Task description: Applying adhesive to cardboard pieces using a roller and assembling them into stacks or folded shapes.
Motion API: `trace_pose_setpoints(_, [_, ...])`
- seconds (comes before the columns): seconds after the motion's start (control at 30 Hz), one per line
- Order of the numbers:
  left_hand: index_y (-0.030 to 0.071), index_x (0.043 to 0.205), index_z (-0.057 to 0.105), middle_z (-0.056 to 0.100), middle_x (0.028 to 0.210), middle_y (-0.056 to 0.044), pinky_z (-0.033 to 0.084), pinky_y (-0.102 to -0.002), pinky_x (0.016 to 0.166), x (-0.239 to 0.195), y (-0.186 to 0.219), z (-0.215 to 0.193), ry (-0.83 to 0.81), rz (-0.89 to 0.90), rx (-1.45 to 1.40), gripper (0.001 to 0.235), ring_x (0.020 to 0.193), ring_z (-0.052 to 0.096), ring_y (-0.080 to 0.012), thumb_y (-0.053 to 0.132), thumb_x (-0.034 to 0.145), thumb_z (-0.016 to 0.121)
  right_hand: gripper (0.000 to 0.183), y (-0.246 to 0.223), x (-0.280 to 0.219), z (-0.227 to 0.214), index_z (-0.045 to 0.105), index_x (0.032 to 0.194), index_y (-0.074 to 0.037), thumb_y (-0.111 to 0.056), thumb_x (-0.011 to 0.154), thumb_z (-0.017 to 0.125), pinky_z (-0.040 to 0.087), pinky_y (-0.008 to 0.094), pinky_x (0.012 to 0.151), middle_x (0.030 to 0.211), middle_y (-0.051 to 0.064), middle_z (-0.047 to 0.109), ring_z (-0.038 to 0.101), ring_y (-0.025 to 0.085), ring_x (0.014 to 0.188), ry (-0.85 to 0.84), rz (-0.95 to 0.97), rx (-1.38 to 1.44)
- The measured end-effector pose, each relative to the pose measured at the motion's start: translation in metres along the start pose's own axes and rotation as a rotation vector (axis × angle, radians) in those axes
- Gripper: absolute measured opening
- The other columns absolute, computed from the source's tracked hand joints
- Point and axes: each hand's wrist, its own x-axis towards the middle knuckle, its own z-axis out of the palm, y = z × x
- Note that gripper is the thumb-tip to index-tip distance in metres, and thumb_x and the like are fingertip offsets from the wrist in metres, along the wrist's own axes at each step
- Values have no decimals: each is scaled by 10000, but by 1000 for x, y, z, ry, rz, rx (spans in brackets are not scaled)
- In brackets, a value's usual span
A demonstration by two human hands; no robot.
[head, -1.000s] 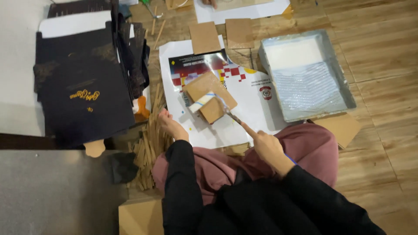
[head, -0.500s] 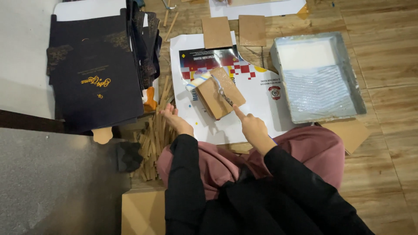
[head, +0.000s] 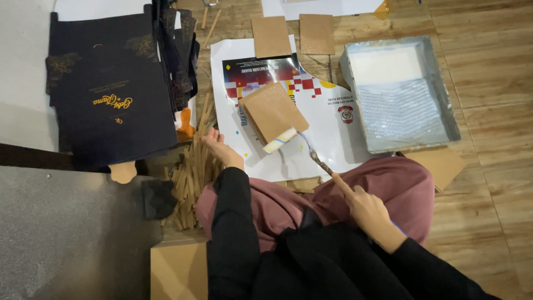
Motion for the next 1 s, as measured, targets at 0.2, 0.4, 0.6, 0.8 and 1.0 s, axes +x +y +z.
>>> trace_pose_setpoints(0.2, [94, 1312, 393, 288, 1373, -139, 42, -479, 1088, 2, 1, -6, 9, -10, -16, 634, 1302, 255, -291, 551, 917, 200, 710, -15, 42, 23, 228, 1398, -358, -107, 776, 462, 530, 329, 445, 657, 25, 535, 622, 235, 486, 142, -63, -40])
trace_pose_setpoints(0.4, [109, 1294, 424, 331, 1355, -122, 80, -477, 1084, 13, -8, -10, 24, -9, -14, 686, 1283, 301, -268, 616, 889, 201, 756, 0, 12, 16, 208, 1405, -359, -103, 743, 468, 523, 316, 426, 660, 18, 525, 624, 211, 460, 151, -93, -142])
trace_pose_setpoints(0.6, [130, 1322, 390, 277, 1396, -118, 48, -493, 1088, 4, -4, -5, 0, -49, -10, 730, 1315, 255, -272, 673, 852, 258, 647, 18, -29, -12, 238, 1365, -435, -184, 799, 427, 561, 355, 572, 695, 18, 566, 659, 247, 593, -137, 58, 41])
trace_pose_setpoints(0.8, [77, 1193, 463, 436, 1307, -104, 265, -397, 981, 24, -23, -13, -98, 5, 53, 544, 1176, 437, -240, 410, 786, 319, 634, 26, -25, -44, 317, 1359, -233, -119, 749, 443, 462, 347, 553, 708, 56, 610, 588, 223, 564, -113, 79, 396])
trace_pose_setpoints(1.0, [161, 1104, 583, 476, 1121, -45, 226, -501, 1032, 19, -30, -5, -63, -54, 139, 310, 1056, 494, -221, 339, 868, 491, 632, 21, 3, -5, 250, 1365, -435, -191, 807, 419, 565, 351, 587, 669, 23, 566, 633, 230, 597, 3, 120, 111])
